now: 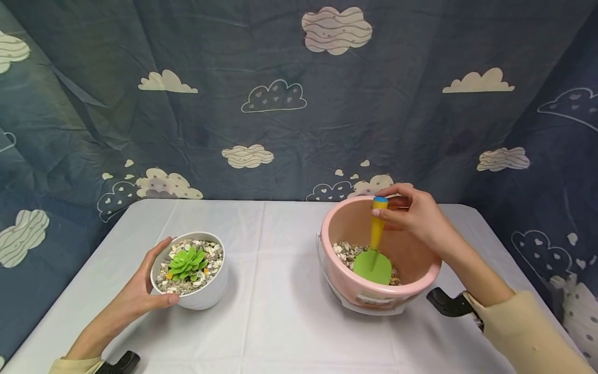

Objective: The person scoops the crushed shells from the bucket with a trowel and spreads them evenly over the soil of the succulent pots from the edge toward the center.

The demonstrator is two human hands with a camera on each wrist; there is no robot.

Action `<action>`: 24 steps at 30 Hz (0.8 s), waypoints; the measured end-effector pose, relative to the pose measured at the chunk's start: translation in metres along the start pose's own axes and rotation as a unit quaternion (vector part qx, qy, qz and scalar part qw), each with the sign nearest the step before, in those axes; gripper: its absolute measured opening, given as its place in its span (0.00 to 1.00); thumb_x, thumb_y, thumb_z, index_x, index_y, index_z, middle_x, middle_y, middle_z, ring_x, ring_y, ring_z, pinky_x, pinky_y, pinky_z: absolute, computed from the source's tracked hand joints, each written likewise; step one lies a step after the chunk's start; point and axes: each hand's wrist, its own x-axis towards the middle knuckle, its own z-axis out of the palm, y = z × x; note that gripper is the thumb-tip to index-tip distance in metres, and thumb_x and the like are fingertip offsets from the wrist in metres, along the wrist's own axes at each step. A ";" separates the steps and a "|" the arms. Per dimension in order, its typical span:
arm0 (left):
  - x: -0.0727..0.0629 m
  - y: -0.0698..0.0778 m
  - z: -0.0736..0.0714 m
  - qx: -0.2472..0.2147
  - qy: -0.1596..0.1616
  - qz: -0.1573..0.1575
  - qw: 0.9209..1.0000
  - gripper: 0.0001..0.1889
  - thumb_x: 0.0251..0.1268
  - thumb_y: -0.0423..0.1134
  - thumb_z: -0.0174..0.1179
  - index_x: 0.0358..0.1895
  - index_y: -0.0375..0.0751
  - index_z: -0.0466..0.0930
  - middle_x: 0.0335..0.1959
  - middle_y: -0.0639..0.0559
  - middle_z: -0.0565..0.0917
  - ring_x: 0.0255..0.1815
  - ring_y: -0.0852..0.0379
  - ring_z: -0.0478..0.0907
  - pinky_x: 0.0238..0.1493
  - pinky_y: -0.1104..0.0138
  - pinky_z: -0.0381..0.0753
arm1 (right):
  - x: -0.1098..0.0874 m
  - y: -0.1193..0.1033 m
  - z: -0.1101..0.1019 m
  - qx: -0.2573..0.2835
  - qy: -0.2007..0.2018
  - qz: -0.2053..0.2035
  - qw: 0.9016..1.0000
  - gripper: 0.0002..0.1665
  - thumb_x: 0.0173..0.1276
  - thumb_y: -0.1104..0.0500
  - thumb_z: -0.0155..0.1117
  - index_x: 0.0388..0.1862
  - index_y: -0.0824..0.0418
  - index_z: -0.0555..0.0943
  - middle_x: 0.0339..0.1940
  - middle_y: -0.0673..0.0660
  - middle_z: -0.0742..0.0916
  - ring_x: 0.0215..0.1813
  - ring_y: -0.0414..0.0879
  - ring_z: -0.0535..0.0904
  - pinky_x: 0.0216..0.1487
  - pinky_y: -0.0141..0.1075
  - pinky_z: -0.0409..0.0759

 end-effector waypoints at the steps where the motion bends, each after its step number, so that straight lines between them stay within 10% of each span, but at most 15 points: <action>1: 0.000 0.000 0.000 0.000 -0.001 0.001 1.000 0.60 0.46 0.32 0.74 0.80 0.58 0.43 0.78 0.39 0.46 0.74 0.33 0.47 0.66 0.34 0.48 | 0.001 0.000 0.000 -0.005 -0.009 0.005 1.000 0.26 0.65 0.53 0.71 0.58 0.61 0.76 0.45 0.59 0.86 0.42 0.38 0.84 0.37 0.45 0.85; 11: 0.000 -0.001 0.000 0.005 -0.002 0.005 1.000 0.59 0.46 0.33 0.74 0.79 0.59 0.43 0.78 0.40 0.46 0.75 0.35 0.45 0.66 0.32 0.46 | 0.009 -0.002 0.001 -0.014 -0.041 0.023 0.999 0.28 0.67 0.49 0.69 0.61 0.62 0.79 0.53 0.61 0.80 0.46 0.45 0.83 0.42 0.44 0.84; 24: -0.001 -0.002 0.000 0.005 0.000 -0.001 1.000 0.59 0.47 0.35 0.75 0.79 0.61 0.44 0.78 0.41 0.45 0.76 0.34 0.41 0.64 0.29 0.44 | 0.009 -0.002 0.007 -0.040 0.011 0.023 0.999 0.29 0.64 0.49 0.71 0.58 0.64 0.81 0.55 0.62 0.79 0.46 0.51 0.85 0.40 0.38 0.84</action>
